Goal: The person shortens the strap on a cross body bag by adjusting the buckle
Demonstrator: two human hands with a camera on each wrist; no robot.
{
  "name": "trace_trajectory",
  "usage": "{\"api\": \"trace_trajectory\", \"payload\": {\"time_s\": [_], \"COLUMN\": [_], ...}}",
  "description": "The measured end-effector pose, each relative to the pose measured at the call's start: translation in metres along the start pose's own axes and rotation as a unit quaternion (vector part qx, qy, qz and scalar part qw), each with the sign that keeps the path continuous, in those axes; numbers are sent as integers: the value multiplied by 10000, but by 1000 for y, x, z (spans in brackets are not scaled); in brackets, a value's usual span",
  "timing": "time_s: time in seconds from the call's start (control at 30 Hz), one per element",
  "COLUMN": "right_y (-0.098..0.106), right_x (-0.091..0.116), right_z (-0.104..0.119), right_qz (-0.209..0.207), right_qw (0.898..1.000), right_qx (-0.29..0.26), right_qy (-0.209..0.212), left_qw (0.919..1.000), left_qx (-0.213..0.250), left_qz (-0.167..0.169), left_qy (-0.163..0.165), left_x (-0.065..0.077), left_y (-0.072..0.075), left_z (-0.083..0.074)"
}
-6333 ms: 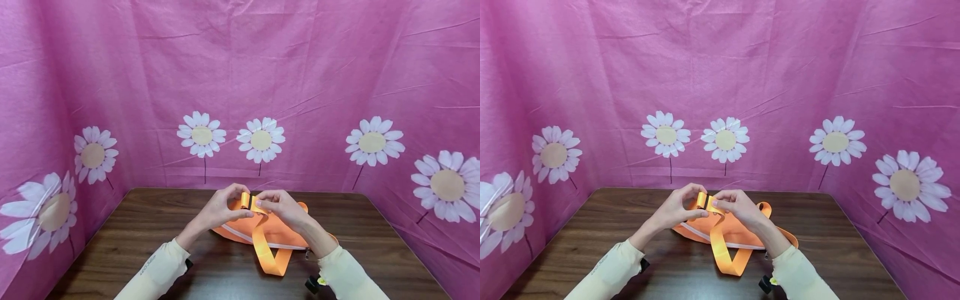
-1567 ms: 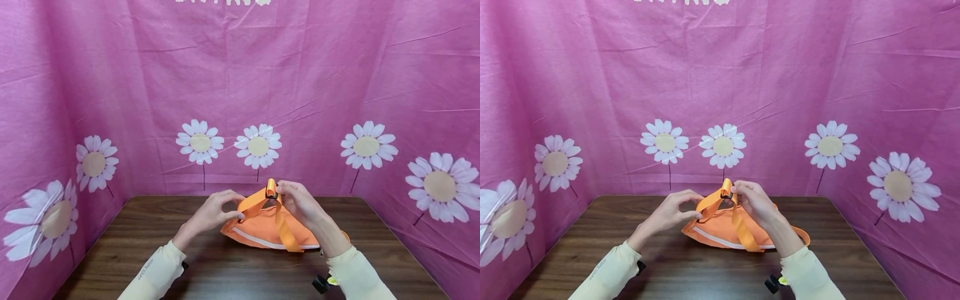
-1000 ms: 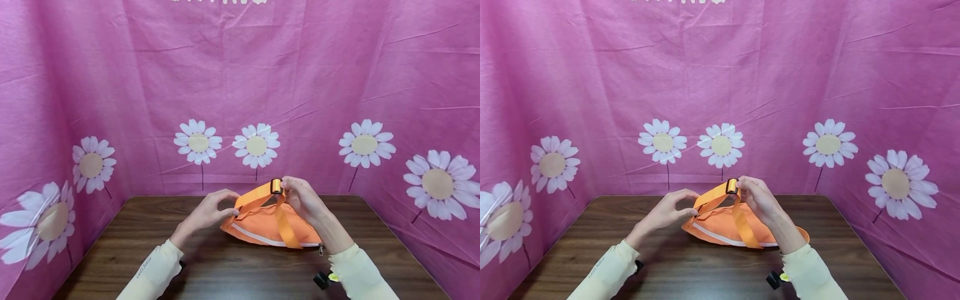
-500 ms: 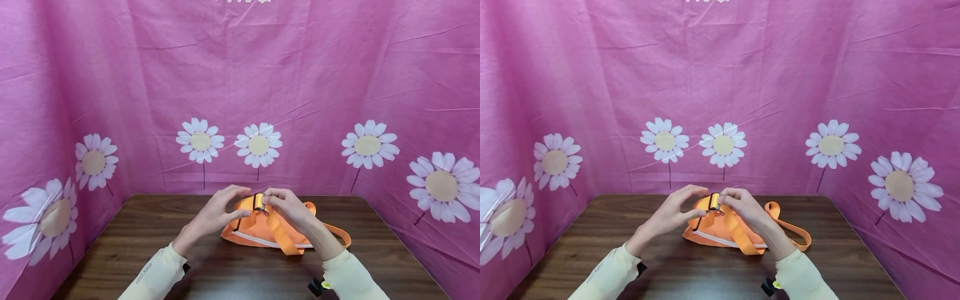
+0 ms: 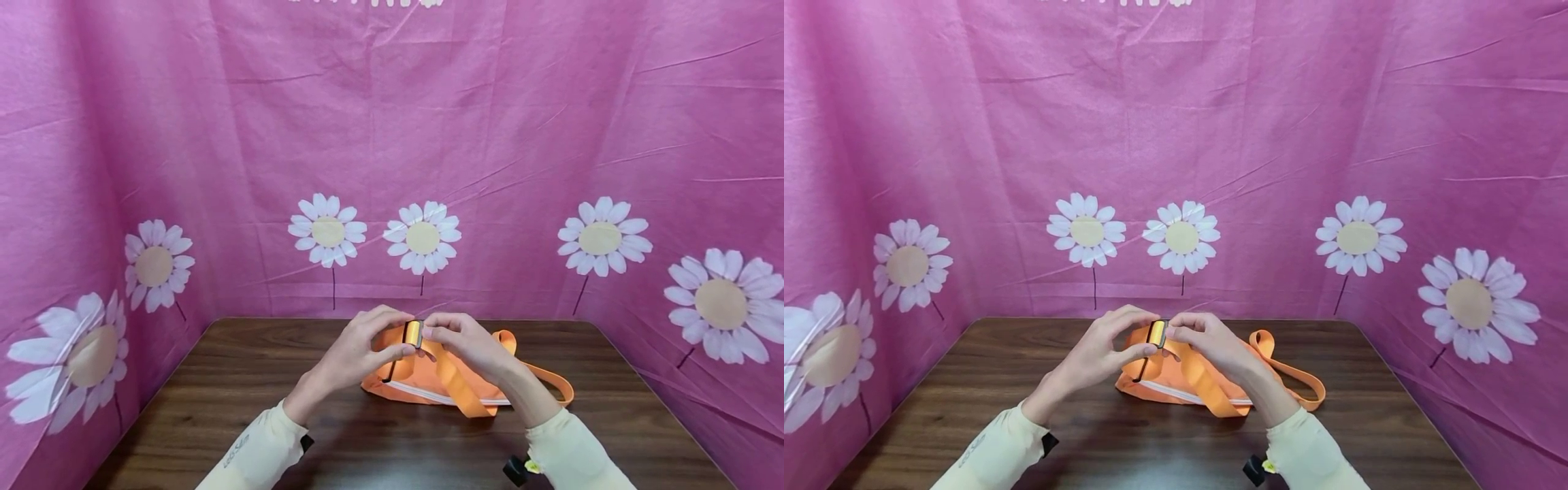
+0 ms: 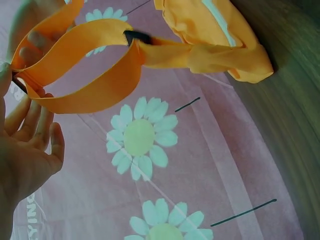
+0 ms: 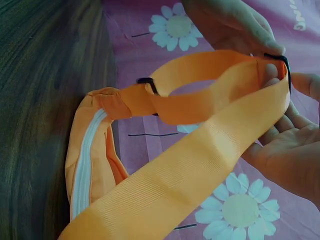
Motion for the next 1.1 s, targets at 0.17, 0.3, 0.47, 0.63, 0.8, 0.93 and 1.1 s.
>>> {"api": "trace_trajectory", "payload": {"time_s": [0.17, 0.3, 0.47, 0.63, 0.8, 0.93, 1.1], "right_y": [7, 8, 7, 5, 0, -1, 4], "right_x": [1, 1, 3, 3, 3, 2, 3], "right_z": [-3, -3, -1, -1, -1, 0, -1], "right_qz": [77, 82, 13, 12, 181, 139, 84], "right_qw": [9994, 9995, 9996, 9998, 9998, 9999, 9999], "right_qx": [-238, -181, -93, -53, -18, 2, 25], "right_qy": [-234, -259, -265, -190, -64, -97, -133], "left_qw": [9998, 9997, 9993, 9995, 9993, 9993, 9992], "left_qx": [163, 254, 314, 242, 179, 134, 95], "left_qz": [-41, 66, 138, 163, 285, 250, 108], "left_qy": [108, -19, -150, -157, -169, -236, -370], "left_x": [-1, -1, -1, 1, 3, 3, 0], "left_y": [5, 4, 2, 2, -1, -1, 1], "left_z": [1, 1, 1, 2, 2, 1, -1]}}
Point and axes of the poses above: each hand's wrist, its own x-axis away from the middle knuckle, its own y-axis out of the back of the hand, z = x × y, the point moved 5 cm from there along -x, towards the middle knuckle, and after that the axes turned 6 degrees about -z, right-handed, at the moved point
